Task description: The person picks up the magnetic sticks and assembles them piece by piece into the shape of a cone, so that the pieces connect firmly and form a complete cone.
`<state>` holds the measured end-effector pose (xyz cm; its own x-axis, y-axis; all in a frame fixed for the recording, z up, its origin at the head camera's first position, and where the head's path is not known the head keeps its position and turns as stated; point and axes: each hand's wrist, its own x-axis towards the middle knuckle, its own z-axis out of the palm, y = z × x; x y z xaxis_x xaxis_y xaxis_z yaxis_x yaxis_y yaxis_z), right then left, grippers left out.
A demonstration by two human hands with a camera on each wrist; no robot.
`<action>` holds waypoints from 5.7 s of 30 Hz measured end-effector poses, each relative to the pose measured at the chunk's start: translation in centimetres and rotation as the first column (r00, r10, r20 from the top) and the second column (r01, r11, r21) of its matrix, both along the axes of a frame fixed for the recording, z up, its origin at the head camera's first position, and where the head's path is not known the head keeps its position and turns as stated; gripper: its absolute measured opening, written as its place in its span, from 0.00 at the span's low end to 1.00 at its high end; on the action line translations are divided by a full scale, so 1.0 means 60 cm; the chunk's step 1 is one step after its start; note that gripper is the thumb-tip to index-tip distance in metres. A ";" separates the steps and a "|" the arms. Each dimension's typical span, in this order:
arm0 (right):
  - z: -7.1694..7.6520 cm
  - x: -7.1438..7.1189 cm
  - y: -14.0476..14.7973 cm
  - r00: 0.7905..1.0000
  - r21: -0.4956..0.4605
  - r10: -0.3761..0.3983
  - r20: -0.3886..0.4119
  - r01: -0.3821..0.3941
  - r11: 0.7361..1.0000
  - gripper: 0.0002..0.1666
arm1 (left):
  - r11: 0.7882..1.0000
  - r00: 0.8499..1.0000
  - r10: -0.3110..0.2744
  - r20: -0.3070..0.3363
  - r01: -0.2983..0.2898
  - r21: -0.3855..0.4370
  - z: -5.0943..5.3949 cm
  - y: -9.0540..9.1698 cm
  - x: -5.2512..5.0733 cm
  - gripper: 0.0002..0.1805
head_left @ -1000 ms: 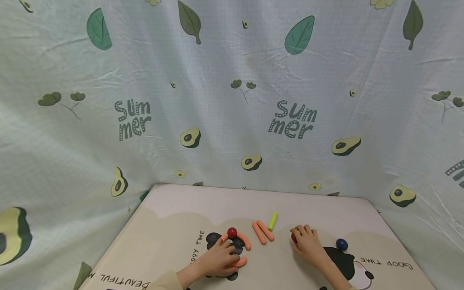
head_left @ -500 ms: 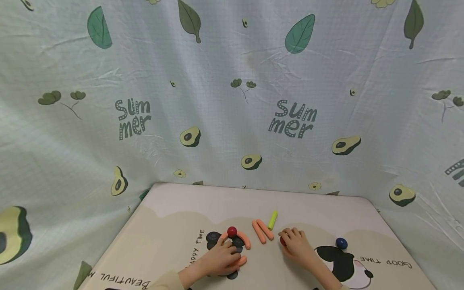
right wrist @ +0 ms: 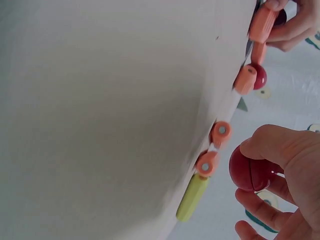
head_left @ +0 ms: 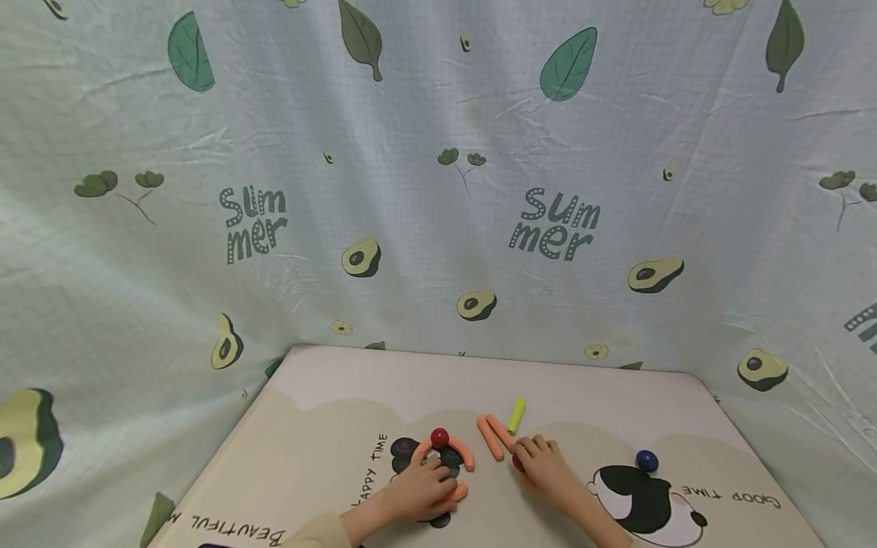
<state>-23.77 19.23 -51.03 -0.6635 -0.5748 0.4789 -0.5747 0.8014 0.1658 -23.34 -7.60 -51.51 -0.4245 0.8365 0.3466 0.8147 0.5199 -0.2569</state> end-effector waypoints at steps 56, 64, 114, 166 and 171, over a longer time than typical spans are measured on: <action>0.005 0.006 -0.091 0.969 -0.039 0.222 0.105 -0.219 0.975 0.20 | 0.995 1.000 -0.007 0.030 0.004 0.101 0.009 -0.007 0.004 0.06; 0.011 0.005 -0.103 0.960 -0.038 0.229 0.164 -0.226 0.973 0.20 | 0.998 0.998 -0.028 0.049 0.025 0.060 0.012 -0.013 0.002 0.07; 0.005 0.005 -0.100 0.924 0.049 0.248 0.290 -0.273 0.961 0.20 | 0.999 1.000 -0.022 0.006 0.022 0.030 -0.001 -0.005 0.004 0.09; 0.001 -0.074 -0.095 0.974 0.232 0.159 0.159 -0.193 0.953 0.12 | 0.999 0.998 -0.033 0.044 0.032 0.027 -0.003 -0.013 -0.005 0.08; 0.003 -0.072 -0.092 0.975 0.242 0.148 0.166 -0.186 0.952 0.12 | 1.000 0.996 0.001 0.093 -0.003 0.019 0.004 -0.016 -0.007 0.06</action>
<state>-28.10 13.73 -50.86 -0.5984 -0.7734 0.2091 -0.7295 0.6339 0.2569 -23.74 -8.57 -51.29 -0.4574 0.8290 0.3219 0.8334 0.5259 -0.1702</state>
